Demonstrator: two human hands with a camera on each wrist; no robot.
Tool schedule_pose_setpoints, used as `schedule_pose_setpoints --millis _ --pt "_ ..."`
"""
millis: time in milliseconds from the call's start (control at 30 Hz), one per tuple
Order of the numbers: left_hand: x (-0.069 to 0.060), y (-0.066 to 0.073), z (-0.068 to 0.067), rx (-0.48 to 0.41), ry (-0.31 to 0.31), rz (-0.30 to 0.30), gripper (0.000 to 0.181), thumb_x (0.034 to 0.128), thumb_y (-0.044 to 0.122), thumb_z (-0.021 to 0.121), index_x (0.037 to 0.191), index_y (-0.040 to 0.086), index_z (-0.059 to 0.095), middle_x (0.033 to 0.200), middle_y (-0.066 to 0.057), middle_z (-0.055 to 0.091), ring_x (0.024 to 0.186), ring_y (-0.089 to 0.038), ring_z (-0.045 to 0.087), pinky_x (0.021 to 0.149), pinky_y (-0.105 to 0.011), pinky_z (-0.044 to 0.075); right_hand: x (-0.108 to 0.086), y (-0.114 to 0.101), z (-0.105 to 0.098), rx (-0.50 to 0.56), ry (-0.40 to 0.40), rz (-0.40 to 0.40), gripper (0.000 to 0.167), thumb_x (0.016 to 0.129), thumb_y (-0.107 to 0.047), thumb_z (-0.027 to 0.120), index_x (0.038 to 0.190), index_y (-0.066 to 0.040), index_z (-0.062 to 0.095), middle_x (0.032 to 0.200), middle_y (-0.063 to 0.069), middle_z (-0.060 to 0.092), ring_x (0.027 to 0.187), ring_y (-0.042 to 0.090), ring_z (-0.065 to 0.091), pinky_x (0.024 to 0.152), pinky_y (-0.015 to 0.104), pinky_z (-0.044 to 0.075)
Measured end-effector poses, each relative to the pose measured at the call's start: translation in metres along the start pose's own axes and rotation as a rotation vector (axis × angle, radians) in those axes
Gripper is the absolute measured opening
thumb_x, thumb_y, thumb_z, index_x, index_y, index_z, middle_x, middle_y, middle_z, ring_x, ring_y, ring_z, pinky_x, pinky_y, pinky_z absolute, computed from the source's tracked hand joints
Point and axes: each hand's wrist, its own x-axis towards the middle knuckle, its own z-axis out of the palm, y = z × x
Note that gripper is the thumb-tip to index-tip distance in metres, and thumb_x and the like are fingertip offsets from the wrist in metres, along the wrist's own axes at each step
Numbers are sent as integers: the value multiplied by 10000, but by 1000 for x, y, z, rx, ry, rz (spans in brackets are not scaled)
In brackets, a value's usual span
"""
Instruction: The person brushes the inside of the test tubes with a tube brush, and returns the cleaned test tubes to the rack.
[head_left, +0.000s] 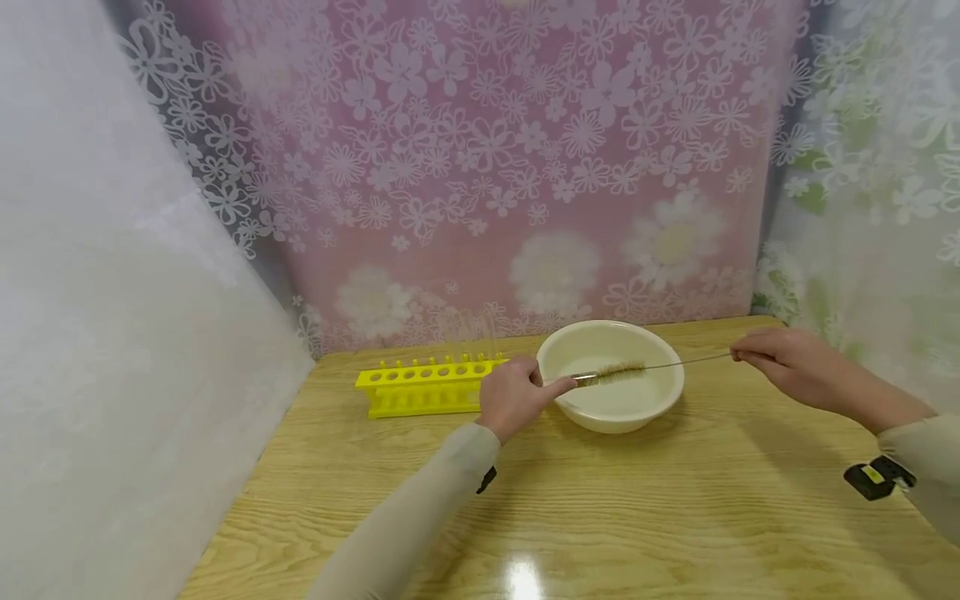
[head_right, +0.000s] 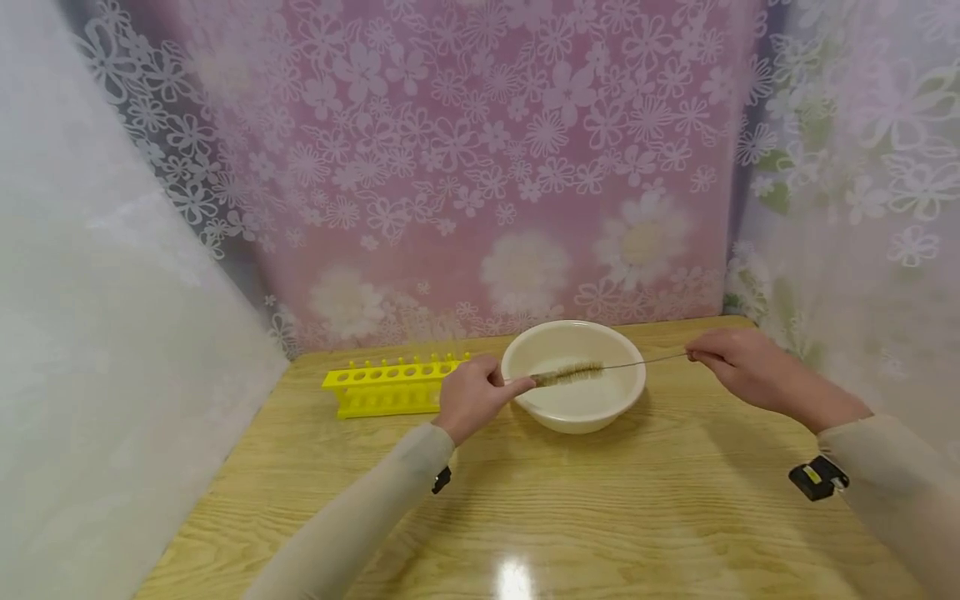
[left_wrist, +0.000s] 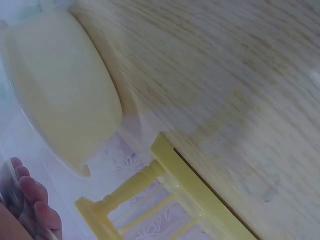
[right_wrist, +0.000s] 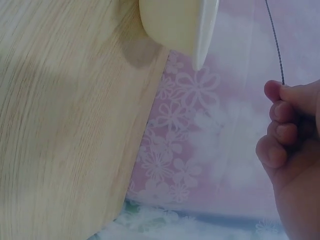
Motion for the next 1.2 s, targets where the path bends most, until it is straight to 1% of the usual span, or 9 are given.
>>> schedule_pose_setpoints --millis 133,300,400,500,667,833,933,1100,1200 --pt "-1 1 0 1 3 -9 603 804 804 597 647 228 512 587 75 488 472 -105 434 458 -274 326 6 -7 2 -1 -10 16 200 951 -28 653 1131 -37 742 1018 5 747 911 281 685 740 440 558" --pt "-2 6 1 -16 -30 17 606 829 789 585 653 214 502 617 62 479 472 -107 427 453 -267 327 15 -21 6 37 -51 7 203 957 -26 644 1138 -38 735 1030 10 740 914 264 694 724 397 564" --pt "-1 8 1 -18 -31 31 606 840 784 574 646 214 501 631 60 476 476 -106 437 454 -269 344 22 -30 9 86 -102 15 216 994 -53 602 1176 -29 716 1064 24 732 949 268 696 738 405 565" --pt "0 9 2 -6 -30 26 603 844 781 572 642 218 498 627 61 477 481 -103 444 455 -271 352 29 -37 12 108 -109 13 212 999 -56 595 1167 -34 722 1056 32 735 951 257 698 746 416 565" --pt "0 12 3 17 -41 11 600 842 773 586 648 212 499 633 58 478 488 -104 443 463 -267 350 37 -48 23 119 -94 -23 191 978 -37 620 1124 -53 743 1035 15 740 927 229 703 743 392 563" --pt "1 20 6 5 -59 27 606 839 786 574 656 213 503 635 54 477 489 -105 443 455 -276 356 51 -65 44 198 -95 -97 171 984 -34 613 1077 -93 744 986 -25 713 845 134 667 698 319 528" --pt "2 23 9 27 -60 34 618 842 809 538 669 217 492 626 55 465 489 -108 433 455 -278 349 57 -75 56 242 -100 -128 166 991 -41 608 1056 -115 742 955 -28 696 799 74 625 685 292 508" --pt "0 20 10 48 -57 14 639 830 822 535 664 207 489 621 50 459 491 -115 427 460 -279 338 56 -83 62 265 -136 -131 167 982 -27 616 1078 -79 743 973 -13 699 818 84 638 690 288 525" --pt "-1 17 9 42 -61 7 642 821 829 538 652 210 501 608 50 473 489 -117 439 458 -288 352 55 -84 62 252 -139 -149 171 977 -23 620 1088 -67 743 976 -15 700 837 83 645 707 297 538"
